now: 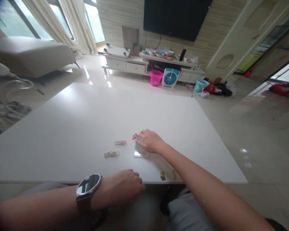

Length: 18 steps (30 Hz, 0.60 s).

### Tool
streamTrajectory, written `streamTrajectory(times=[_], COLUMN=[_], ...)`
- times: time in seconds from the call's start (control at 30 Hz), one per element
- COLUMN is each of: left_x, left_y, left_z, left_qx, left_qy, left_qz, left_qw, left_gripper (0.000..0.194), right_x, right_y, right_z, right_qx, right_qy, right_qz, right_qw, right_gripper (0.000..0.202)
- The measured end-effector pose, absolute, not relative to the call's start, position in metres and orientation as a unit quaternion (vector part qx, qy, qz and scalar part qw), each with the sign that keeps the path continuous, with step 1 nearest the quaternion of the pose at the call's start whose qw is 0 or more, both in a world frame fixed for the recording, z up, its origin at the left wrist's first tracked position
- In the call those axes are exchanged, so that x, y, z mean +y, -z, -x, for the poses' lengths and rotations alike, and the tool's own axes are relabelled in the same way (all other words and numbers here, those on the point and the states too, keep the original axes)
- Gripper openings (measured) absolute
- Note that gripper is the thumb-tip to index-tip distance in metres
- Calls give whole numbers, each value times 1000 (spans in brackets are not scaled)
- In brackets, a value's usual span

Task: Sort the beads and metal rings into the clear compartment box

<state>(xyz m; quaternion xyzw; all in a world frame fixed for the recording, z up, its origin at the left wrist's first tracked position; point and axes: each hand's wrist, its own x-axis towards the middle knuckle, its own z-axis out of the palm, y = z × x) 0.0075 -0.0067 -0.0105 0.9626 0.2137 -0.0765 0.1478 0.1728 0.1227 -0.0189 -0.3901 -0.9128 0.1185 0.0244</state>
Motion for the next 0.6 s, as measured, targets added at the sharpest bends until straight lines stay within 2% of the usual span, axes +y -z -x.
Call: streamTrajectory(times=[0.27,0.47,0.6], left_x=[-8,-9,-9], left_y=[5,5,4], left_z=[-4,-1,-3], left_qx=[220,222,225], left_qy=[93,92,96], left_qz=[-958,-955,-954], left_qw=[161,171,171], left_gripper=[10,9,9], right_x=[133,139,126], right_y=[25,10,-10], right_z=[-158,-173,-191], right_qx=[-910,-907,-905], right_qy=[-97,-99,-172], right_qz=[403,407,386], right_qw=[-15,34,52], right_gripper=[35,26,26])
